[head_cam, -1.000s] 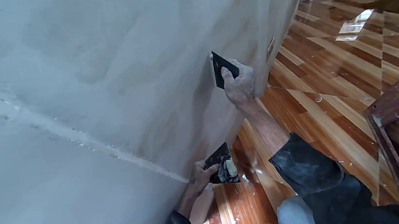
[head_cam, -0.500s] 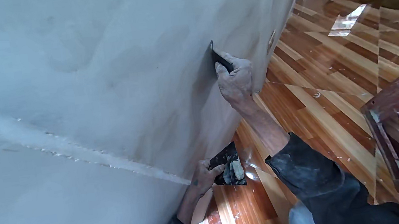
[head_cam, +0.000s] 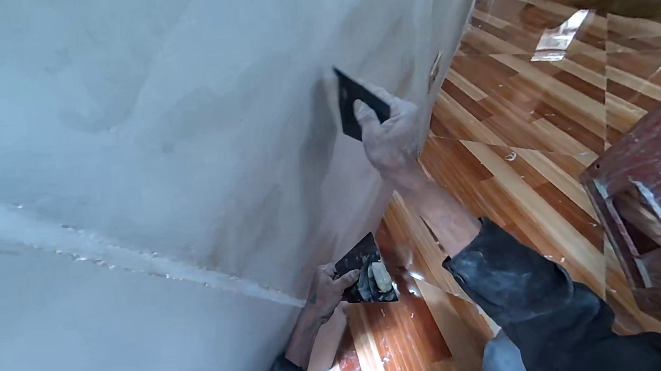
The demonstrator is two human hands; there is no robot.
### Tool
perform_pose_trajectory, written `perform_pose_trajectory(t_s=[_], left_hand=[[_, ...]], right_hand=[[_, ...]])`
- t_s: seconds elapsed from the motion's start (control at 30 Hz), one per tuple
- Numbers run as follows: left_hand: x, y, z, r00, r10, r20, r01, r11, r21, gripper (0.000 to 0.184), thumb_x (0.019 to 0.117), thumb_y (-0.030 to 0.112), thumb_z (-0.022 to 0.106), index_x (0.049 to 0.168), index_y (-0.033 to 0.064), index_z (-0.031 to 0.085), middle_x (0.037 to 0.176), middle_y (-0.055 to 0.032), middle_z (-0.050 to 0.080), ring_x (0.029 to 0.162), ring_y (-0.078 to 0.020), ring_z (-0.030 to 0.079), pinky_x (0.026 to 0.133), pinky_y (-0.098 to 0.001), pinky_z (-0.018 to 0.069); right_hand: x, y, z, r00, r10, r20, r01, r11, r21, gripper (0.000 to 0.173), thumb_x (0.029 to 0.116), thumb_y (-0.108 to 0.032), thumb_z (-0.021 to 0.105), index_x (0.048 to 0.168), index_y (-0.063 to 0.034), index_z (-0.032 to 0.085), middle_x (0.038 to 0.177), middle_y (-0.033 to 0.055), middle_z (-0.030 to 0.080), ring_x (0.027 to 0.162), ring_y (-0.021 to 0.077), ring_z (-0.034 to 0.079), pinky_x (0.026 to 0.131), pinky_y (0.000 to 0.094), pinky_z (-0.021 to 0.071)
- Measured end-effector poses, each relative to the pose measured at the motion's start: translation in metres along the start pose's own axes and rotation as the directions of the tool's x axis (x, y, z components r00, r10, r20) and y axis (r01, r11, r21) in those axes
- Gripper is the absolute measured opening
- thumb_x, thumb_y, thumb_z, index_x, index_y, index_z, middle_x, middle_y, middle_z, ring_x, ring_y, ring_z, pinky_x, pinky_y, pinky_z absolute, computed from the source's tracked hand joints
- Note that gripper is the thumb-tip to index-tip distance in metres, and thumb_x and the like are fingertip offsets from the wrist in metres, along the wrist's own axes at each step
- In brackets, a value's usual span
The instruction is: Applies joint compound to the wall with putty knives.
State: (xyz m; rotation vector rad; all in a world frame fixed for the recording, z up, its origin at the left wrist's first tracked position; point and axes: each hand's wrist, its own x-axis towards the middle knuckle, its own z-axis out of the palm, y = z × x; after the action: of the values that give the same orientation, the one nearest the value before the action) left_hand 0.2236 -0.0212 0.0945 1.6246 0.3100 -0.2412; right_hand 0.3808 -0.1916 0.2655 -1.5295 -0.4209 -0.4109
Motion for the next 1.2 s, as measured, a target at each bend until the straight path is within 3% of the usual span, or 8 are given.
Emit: perform_pose_trajectory(t_s=[0.07, 0.2, 0.33, 0.57, 0.67, 0.9, 1.0, 1.2], left_hand=[[0.002, -0.004, 0.0, 1.0, -0.001, 0.003, 0.001, 1.0, -0.004, 0.012, 0.0941, 0.009, 0.067, 0.1, -0.0009, 0.07, 0.085, -0.0092, 0.074, 0.074, -0.0168, 0.072, 0.07, -0.0341, 0.0623], [0.002, -0.003, -0.001, 1.0, -0.026, 0.017, 0.025, 0.998, 0.051, 0.012, 0.095, 0.01, 0.068, 0.1, -0.0005, 0.07, 0.086, -0.0079, 0.074, 0.075, -0.0157, 0.072, 0.072, -0.0335, 0.062], [0.002, 0.001, 0.0, 0.999, 0.005, 0.038, -0.006, 1.0, 0.028, 0.011, 0.0957, 0.009, 0.066, 0.1, -0.0004, 0.07, 0.085, -0.0071, 0.074, 0.076, -0.0146, 0.072, 0.073, -0.033, 0.062], [-0.001, 0.002, 0.002, 1.0, 0.002, 0.016, -0.002, 1.0, -0.015, 0.011, 0.095, 0.009, 0.067, 0.1, -0.0007, 0.07, 0.086, -0.0074, 0.074, 0.074, -0.0149, 0.071, 0.069, -0.0323, 0.0612], [-0.002, 0.003, 0.003, 1.0, 0.018, 0.019, -0.017, 1.0, -0.025, 0.011, 0.0959, 0.009, 0.066, 0.098, -0.0008, 0.07, 0.085, -0.0077, 0.073, 0.073, -0.0153, 0.071, 0.07, -0.0332, 0.0615], [0.006, 0.009, 0.016, 1.0, 0.019, 0.022, -0.018, 0.997, -0.074, 0.011, 0.0959, 0.007, 0.066, 0.102, -0.001, 0.07, 0.088, -0.0085, 0.074, 0.077, -0.0157, 0.071, 0.071, -0.0336, 0.0614], [0.006, 0.008, 0.019, 1.0, -0.004, 0.005, 0.005, 0.996, -0.094, 0.013, 0.0963, 0.006, 0.064, 0.105, -0.0029, 0.068, 0.09, -0.011, 0.074, 0.078, -0.0182, 0.072, 0.072, -0.0354, 0.062], [0.003, 0.01, 0.02, 0.999, -0.046, -0.022, 0.044, 0.996, -0.083, 0.011, 0.0966, 0.005, 0.065, 0.103, -0.0034, 0.067, 0.088, -0.011, 0.074, 0.075, -0.0176, 0.072, 0.07, -0.0343, 0.0621]], right_hand=[[0.031, 0.025, 0.011, 0.984, 0.105, -0.141, -0.099, 0.994, 0.052, 0.029, 0.1016, -0.009, 0.057, 0.126, -0.0059, 0.072, 0.114, 0.0097, 0.076, 0.104, 0.0134, 0.071, 0.094, 0.0346, 0.0562], [0.04, 0.022, 0.018, 0.98, 0.17, -0.103, -0.162, 0.984, 0.078, 0.03, 0.1017, -0.008, 0.056, 0.127, -0.0052, 0.071, 0.114, 0.0098, 0.075, 0.105, 0.0128, 0.07, 0.094, 0.0337, 0.0548], [0.028, 0.006, 0.022, 0.995, 0.089, -0.036, -0.087, 0.995, 0.056, 0.032, 0.1013, -0.006, 0.056, 0.13, -0.0073, 0.071, 0.119, 0.0091, 0.075, 0.108, 0.0129, 0.07, 0.095, 0.0332, 0.0536], [-0.008, -0.019, 0.022, 0.991, -0.116, 0.066, 0.12, 0.991, -0.061, 0.038, 0.1019, -0.006, 0.056, 0.139, -0.0079, 0.065, 0.117, 0.0169, 0.071, 0.099, 0.0277, 0.067, 0.084, 0.0421, 0.0535], [-0.026, -0.026, 0.016, 0.982, -0.125, 0.141, 0.14, 0.984, -0.109, 0.044, 0.1027, -0.01, 0.058, 0.146, -0.0155, 0.059, 0.124, 0.0102, 0.069, 0.107, 0.0244, 0.065, 0.086, 0.0388, 0.0538], [-0.032, -0.019, 0.032, 0.957, -0.271, 0.105, 0.278, 0.959, -0.062, 0.042, 0.0938, 0.002, 0.062, 0.135, -0.0055, 0.068, 0.115, 0.0172, 0.069, 0.092, 0.0237, 0.065, 0.072, 0.0338, 0.054], [-0.023, -0.016, 0.004, 0.931, -0.304, 0.202, 0.299, 0.953, 0.056, 0.036, 0.0976, 0.001, 0.06, 0.132, -0.0021, 0.068, 0.114, 0.0153, 0.073, 0.096, 0.02, 0.071, 0.085, 0.0325, 0.0579], [0.038, 0.017, -0.01, 0.998, -0.004, -0.068, 0.004, 1.0, 0.001, 0.031, 0.101, -0.008, 0.055, 0.127, -0.0045, 0.071, 0.117, 0.0104, 0.075, 0.107, 0.0134, 0.071, 0.097, 0.0331, 0.0544]])
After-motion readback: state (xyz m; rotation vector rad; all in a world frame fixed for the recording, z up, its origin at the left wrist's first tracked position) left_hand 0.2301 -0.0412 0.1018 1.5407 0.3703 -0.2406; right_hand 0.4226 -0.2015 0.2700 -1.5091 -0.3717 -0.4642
